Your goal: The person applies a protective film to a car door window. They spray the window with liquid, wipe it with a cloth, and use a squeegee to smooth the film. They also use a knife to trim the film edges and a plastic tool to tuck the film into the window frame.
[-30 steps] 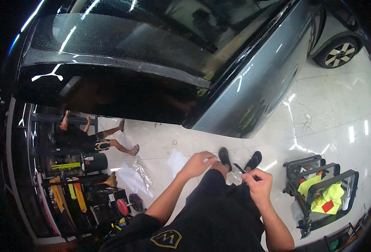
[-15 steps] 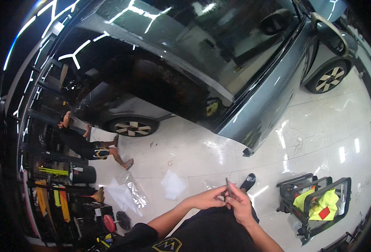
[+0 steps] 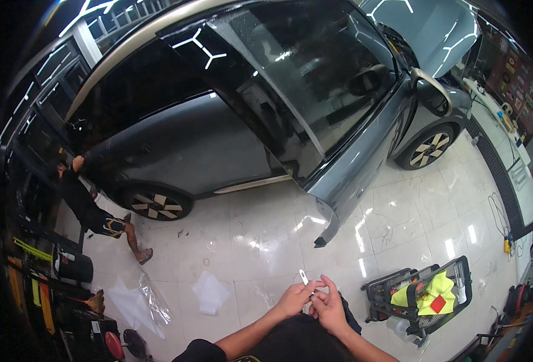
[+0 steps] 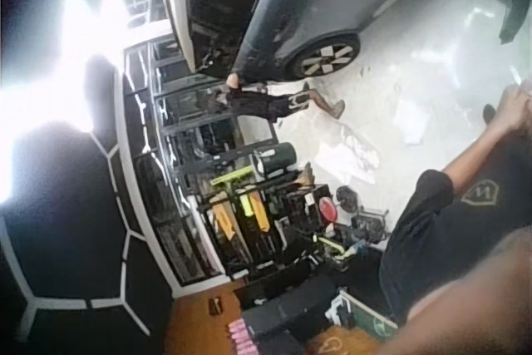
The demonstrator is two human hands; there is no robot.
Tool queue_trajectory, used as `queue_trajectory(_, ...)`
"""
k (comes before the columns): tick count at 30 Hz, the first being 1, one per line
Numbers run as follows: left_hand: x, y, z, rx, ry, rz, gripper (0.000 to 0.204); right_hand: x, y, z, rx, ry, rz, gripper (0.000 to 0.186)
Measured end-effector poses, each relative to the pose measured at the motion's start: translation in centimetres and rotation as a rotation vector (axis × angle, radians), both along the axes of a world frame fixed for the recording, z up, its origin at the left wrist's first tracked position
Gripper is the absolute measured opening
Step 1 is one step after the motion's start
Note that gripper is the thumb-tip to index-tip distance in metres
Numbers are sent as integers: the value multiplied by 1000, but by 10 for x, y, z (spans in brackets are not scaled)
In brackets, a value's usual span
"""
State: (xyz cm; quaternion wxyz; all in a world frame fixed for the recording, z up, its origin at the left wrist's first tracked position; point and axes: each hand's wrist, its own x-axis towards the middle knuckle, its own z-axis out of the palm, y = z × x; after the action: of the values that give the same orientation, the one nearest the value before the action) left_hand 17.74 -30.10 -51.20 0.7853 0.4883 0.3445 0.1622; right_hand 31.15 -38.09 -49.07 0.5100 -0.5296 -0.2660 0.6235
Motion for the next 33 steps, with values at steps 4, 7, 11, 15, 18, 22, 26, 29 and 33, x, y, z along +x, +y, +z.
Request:
queue_trajectory(4, 15, -1, 9, 296, 96, 33, 50, 21, -2, 5, 59, 107, 5, 71)
queue_trajectory(7, 27, -5, 3, 177, -71, 66, 50, 42, -15, 2, 131, 31, 18, 70)
queue_trajectory(11, 76, -15, 1, 295, -96, 98, 53, 90, -51, 8, 134, -10, 22, 59)
queue_trajectory(15, 131, -51, 13, 319, -200, -111, 48, 142, -101, -5, 104, -32, -28, 48)
queue_trajectory(18, 150, -70, 13, 356, -40, -87, 39, 184, -137, -25, -13, -183, -99, 35)
queue_trajectory(22, 151, -77, -48, 407, 255, -58, 49, 259, -204, -45, -86, -180, -407, 28)
queue_trajectory(26, 77, -76, -148, 366, 762, -283, 52, 346, -261, -64, -182, -428, -751, 25)
queue_trajectory(29, -23, -69, -200, 611, 1015, -525, 53, 411, -297, -118, -383, -1003, -686, 33)
queue_trajectory(33, -45, -98, -173, 162, 1378, -207, 47, 473, -297, -201, -492, -1500, -394, 25)
